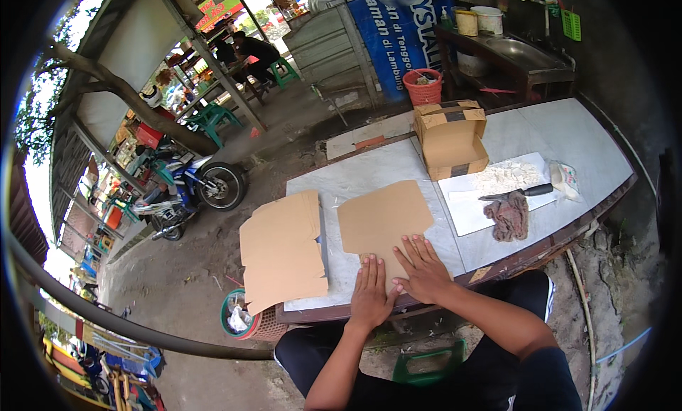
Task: The person assembles a flat cardboard sheet into a box by folding the sides and tucking the flaps into place. They repeat this process for multiple sheets, stacking the finished boxes on the table.
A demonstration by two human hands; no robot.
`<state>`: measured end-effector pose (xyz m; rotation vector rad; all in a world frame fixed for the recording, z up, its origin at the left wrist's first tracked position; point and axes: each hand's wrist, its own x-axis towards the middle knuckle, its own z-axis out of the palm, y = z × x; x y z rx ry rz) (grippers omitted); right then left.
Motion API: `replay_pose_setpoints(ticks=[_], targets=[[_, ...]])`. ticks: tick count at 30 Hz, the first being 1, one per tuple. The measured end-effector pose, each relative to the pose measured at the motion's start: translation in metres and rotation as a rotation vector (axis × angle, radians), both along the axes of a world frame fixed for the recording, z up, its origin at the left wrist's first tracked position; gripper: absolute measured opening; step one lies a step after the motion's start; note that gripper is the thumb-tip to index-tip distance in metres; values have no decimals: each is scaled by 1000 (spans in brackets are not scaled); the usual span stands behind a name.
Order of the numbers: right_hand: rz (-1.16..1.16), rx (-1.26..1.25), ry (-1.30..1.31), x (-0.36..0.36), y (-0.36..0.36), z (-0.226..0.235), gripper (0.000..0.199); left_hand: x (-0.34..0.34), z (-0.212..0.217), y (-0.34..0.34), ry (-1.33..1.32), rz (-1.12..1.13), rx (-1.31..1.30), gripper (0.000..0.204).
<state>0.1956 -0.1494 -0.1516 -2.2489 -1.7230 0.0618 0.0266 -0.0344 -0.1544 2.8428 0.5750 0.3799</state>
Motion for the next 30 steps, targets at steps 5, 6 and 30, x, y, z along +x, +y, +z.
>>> replay_pose_setpoints(ticks=[5, 6, 30], targets=[[21, -28, -31, 6, 4, 2, 79, 4, -7, 0, -52, 83, 21, 77], [30, -27, -20, 9, 4, 1, 79, 6, -6, -1, -72, 106, 16, 77], [-340, 40, 364, 27, -73, 49, 41, 16, -12, -38, -244, -85, -35, 49]])
